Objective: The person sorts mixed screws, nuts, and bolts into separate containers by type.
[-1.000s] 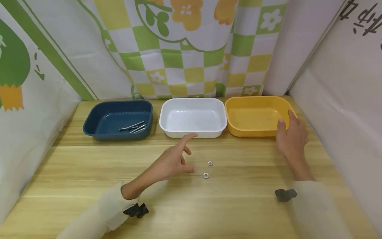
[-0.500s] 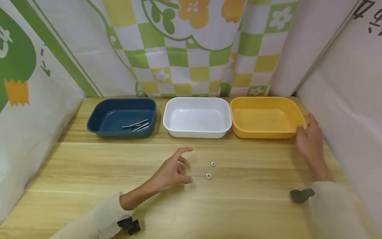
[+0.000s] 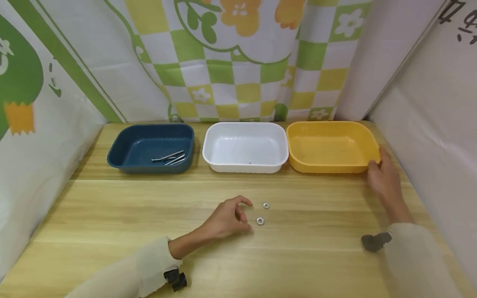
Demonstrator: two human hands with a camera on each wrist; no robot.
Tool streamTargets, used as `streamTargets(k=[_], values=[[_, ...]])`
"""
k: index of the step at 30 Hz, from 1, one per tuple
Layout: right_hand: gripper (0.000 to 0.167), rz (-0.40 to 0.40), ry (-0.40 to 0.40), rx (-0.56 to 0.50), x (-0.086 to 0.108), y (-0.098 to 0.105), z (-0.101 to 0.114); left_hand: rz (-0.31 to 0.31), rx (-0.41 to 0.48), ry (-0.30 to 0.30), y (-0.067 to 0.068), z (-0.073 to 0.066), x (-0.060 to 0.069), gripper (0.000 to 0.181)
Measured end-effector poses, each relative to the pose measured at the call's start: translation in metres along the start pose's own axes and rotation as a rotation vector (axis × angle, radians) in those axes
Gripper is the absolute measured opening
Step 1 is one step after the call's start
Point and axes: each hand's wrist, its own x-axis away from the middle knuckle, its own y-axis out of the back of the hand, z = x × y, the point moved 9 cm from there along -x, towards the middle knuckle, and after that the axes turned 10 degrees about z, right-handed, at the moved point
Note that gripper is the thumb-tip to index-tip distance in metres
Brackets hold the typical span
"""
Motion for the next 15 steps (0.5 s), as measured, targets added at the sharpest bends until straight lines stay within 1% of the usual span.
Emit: streamTargets(k=[2, 4, 6, 9, 13, 15], values=[[0.063, 0.009, 0.005, -0.003, -0.001, -0.001, 0.001, -0.018, -0.04, 0.005, -0.001, -0.001, -0.003, 0.053], [0.064, 0.013, 0.006, -0.01, -0.002, -0.001, 0.001, -0.037, -0.104, 0.001, -0.002, -0.003, -0.006, 0.05], [0.064, 0.016, 0.008, -0.009, -0.002, -0.001, 0.001, -0.043, -0.161, -0.015, -0.005, -0.007, -0.01, 0.046], [0.063, 0.016, 0.007, 0.0, 0.0, 0.001, 0.0, -0.04, -0.229, -0.022, -0.011, -0.011, -0.016, 0.039], [0.062, 0.004, 0.019, -0.006, 0.002, 0.001, -0.003, -0.036, -0.252, -0.017, -0.017, -0.014, -0.02, 0.029], [0.062, -0.005, 0.027, -0.015, 0.002, 0.0, -0.006, -0.039, -0.267, -0.032, -0.019, -0.015, -0.02, 0.024]])
